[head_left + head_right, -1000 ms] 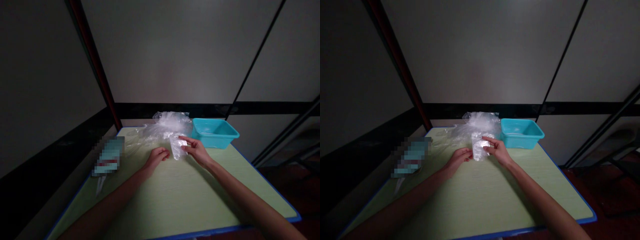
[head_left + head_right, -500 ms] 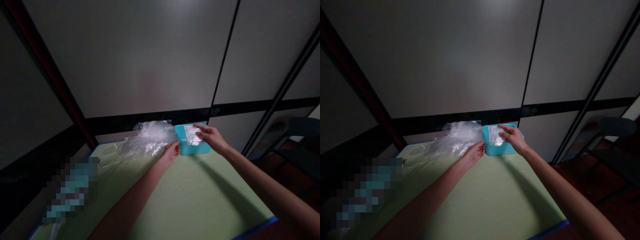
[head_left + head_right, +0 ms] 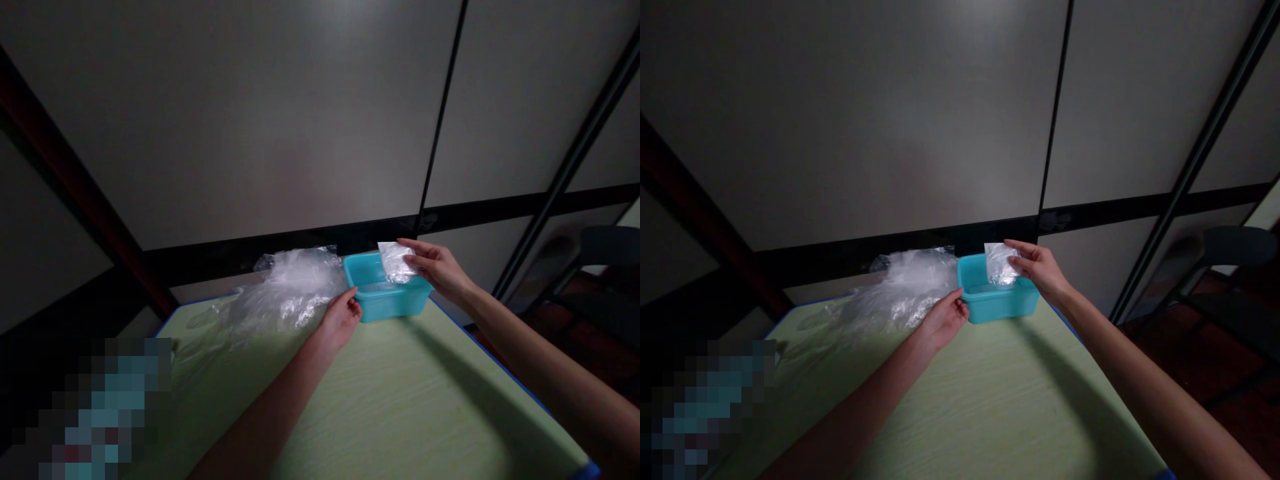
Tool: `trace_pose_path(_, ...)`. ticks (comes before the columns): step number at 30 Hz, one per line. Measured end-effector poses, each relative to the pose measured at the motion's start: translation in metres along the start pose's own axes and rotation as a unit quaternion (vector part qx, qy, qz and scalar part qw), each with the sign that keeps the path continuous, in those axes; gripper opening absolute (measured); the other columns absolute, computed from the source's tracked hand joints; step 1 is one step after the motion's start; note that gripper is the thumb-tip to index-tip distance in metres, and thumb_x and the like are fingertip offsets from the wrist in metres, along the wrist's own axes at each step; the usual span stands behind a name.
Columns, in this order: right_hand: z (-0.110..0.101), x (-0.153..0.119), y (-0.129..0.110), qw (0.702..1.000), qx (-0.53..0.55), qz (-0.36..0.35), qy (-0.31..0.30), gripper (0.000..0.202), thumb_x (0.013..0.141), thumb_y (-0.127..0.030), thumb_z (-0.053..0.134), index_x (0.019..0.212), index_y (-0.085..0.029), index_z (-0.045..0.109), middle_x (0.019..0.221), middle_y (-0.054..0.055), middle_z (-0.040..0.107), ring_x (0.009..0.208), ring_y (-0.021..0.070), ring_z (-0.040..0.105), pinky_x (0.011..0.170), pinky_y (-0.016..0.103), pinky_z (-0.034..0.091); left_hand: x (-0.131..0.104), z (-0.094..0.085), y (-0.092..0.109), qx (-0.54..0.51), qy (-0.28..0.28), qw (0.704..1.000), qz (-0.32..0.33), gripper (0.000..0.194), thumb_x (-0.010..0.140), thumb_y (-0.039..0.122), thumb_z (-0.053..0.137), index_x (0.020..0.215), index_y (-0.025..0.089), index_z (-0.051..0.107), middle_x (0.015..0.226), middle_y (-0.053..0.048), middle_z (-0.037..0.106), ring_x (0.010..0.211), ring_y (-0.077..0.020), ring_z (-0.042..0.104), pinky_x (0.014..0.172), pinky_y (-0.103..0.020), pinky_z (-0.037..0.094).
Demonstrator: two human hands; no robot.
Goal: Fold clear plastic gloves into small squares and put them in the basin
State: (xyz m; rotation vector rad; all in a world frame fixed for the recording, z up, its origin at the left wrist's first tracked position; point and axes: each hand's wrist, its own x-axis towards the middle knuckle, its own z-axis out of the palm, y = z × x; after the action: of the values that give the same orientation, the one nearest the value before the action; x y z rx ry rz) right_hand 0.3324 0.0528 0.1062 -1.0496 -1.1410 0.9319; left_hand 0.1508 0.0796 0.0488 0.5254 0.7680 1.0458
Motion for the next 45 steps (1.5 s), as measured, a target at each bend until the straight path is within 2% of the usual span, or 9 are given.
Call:
trace_pose_path(8, 0.006, -0.011, -0.019, 1.000, 0.010, 0.010, -0.018, 0.040, 0.058, -0.016, 0.067, 0.098, -0.019, 0.063, 0.092, 0.005, 0.065, 0.066, 0.0116, 0.059, 0.059, 0.024, 0.047, -0.029, -0.016, 0.010, -0.004, -0.006, 1.000, 0.031, 0.020, 0.067, 0.007, 0.053, 0.051, 0.015, 0.044, 0.049, 0.005, 0.046, 0.045, -0.0034, 0.043, 0.046, -0.014, 0.036)
trace_pose_path(15, 0.022, -0.036, -0.037, 0.989, -0.071, 0.023, -0.129, 0.038, 0.060, -0.013, 0.065, 0.097, -0.020, 0.064, 0.088, 0.003, 0.066, 0.063, 0.0119, 0.059, 0.056, 0.024, 0.047, -0.089, -0.051, 0.015, 0.075, -0.042, 0.995, 0.050, 0.005, 0.060, 0.018, 0.060, 0.056, 0.016, 0.056, 0.059, 0.001, 0.058, 0.060, -0.0102, 0.053, 0.062, -0.021, 0.044)
trace_pose_path(18, 0.032, -0.048, -0.040, 0.975, -0.111, 0.021, -0.192, 0.036, 0.062, -0.012, 0.063, 0.097, -0.020, 0.064, 0.090, 0.003, 0.066, 0.065, 0.0136, 0.060, 0.057, 0.026, 0.048, -0.112, -0.065, 0.014, 0.112, -0.049, 0.990, 0.065, 0.008, 0.058, 0.025, 0.062, 0.061, 0.018, 0.059, 0.064, 0.000, 0.062, 0.066, -0.0137, 0.057, 0.065, -0.024, 0.045)
trace_pose_path(21, 0.042, -0.059, -0.041, 0.944, -0.188, -0.025, -0.272, 0.035, 0.065, -0.010, 0.059, 0.098, -0.020, 0.064, 0.096, 0.002, 0.064, 0.075, 0.0157, 0.060, 0.064, 0.027, 0.048, -0.132, -0.074, 0.013, 0.140, -0.008, 0.987, 0.075, 0.014, 0.056, 0.029, 0.064, 0.066, 0.018, 0.061, 0.067, -0.001, 0.063, 0.067, -0.0157, 0.058, 0.063, -0.025, 0.045)
trace_pose_path(23, 0.048, -0.063, -0.042, 0.906, -0.270, -0.061, -0.321, 0.036, 0.068, -0.009, 0.055, 0.102, -0.020, 0.061, 0.100, 0.002, 0.062, 0.082, 0.0162, 0.058, 0.069, 0.027, 0.047, -0.144, -0.076, 0.014, 0.156, 0.028, 0.985, 0.068, 0.017, 0.056, 0.030, 0.065, 0.068, 0.018, 0.062, 0.068, -0.002, 0.064, 0.069, -0.0175, 0.059, 0.064, -0.026, 0.045)
trace_pose_path(28, 0.056, -0.065, -0.040, 0.813, -0.396, -0.101, -0.416, 0.040, 0.071, -0.002, 0.048, 0.106, -0.018, 0.058, 0.100, 0.003, 0.062, 0.085, 0.0149, 0.057, 0.072, 0.024, 0.044, -0.160, -0.081, 0.013, 0.139, -0.001, 0.989, 0.046, 0.023, 0.056, 0.032, 0.067, 0.071, 0.016, 0.063, 0.069, -0.004, 0.065, 0.075, -0.0210, 0.060, 0.070, -0.031, 0.046)
trace_pose_path(35, 0.067, -0.073, -0.039, 0.694, -0.481, -0.083, -0.529, 0.031, 0.069, 0.000, 0.049, 0.093, -0.015, 0.062, 0.092, 0.005, 0.063, 0.083, 0.0166, 0.056, 0.073, 0.026, 0.040, -0.166, -0.088, 0.012, 0.136, 0.024, 0.989, 0.044, 0.023, 0.055, 0.033, 0.068, 0.071, 0.016, 0.064, 0.067, -0.003, 0.064, 0.072, -0.0214, 0.061, 0.065, -0.030, 0.047)
trace_pose_path(38, 0.070, -0.077, -0.038, 0.676, -0.497, -0.067, -0.540, 0.029, 0.069, 0.001, 0.048, 0.089, -0.014, 0.062, 0.090, 0.005, 0.062, 0.084, 0.0175, 0.055, 0.072, 0.027, 0.039, -0.172, -0.085, 0.017, 0.146, 0.049, 0.987, 0.039, 0.020, 0.056, 0.031, 0.067, 0.070, 0.017, 0.064, 0.064, -0.002, 0.064, 0.070, -0.0204, 0.061, 0.064, -0.029, 0.047)
trace_pose_path(45, 0.069, -0.076, -0.031, 0.682, -0.457, -0.045, -0.569, 0.025, 0.066, 0.005, 0.045, 0.078, -0.011, 0.058, 0.078, 0.003, 0.058, 0.072, 0.0125, 0.053, 0.064, 0.022, 0.039, -0.177, -0.079, 0.022, 0.169, 0.067, 0.982, 0.045, 0.020, 0.055, 0.030, 0.067, 0.070, 0.017, 0.064, 0.062, -0.002, 0.063, 0.066, -0.0199, 0.060, 0.063, -0.029, 0.047)
